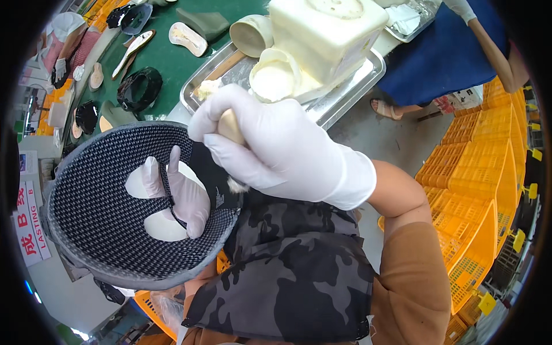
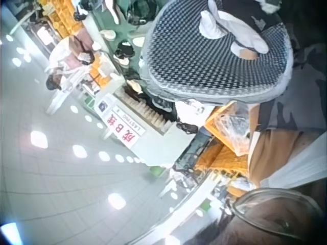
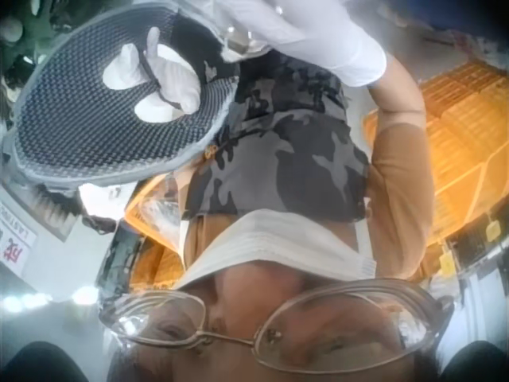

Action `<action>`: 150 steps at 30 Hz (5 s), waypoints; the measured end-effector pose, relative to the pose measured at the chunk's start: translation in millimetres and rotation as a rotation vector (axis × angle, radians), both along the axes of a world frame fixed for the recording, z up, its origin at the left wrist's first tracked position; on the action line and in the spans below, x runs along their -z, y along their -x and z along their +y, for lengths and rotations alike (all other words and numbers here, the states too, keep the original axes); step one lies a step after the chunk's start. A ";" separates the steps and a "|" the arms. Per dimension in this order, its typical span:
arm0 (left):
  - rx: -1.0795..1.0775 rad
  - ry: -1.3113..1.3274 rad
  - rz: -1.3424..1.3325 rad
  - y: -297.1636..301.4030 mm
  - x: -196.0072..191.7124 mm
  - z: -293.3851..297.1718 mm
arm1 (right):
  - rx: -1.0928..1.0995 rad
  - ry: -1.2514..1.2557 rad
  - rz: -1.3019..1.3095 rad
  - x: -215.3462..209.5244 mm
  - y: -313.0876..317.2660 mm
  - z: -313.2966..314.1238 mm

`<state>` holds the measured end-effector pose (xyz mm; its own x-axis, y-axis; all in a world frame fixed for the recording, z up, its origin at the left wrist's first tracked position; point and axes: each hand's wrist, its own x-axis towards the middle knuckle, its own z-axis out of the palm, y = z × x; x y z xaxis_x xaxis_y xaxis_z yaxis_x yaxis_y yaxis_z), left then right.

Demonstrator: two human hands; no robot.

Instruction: The person applies a white adhesive to the inner lining of shoe uppers using a brush. They repeatedly dip the brush into a container of glue and coat the interior of the shoe parts, which are placed on a green workbench. The person handles the shoe parts one at a time, applying the glue to the edges and inner surfaces.

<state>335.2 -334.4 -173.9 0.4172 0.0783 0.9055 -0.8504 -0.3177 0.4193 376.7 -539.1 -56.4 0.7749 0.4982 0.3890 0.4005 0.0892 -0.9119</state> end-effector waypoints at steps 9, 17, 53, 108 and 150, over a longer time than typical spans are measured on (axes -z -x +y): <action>-0.145 -0.180 0.004 0.0 -16.2 6.9 | -0.052 -0.255 0.255 -6.7 15.5 -12.3; -0.041 -0.187 -0.007 -2.6 -14.2 -1.1 | 0.144 -0.198 0.002 28.0 -2.1 -0.7; 0.071 0.293 0.890 -12.7 -21.4 51.9 | 0.101 0.137 0.177 -23.4 -159.6 -88.5; -0.172 -0.195 1.151 -108.7 -36.9 99.5 | 0.206 0.120 0.109 0.0 -153.9 -88.3; -0.564 0.591 0.652 111.6 -103.8 113.2 | 0.319 0.169 -0.073 1.7 -135.4 -78.0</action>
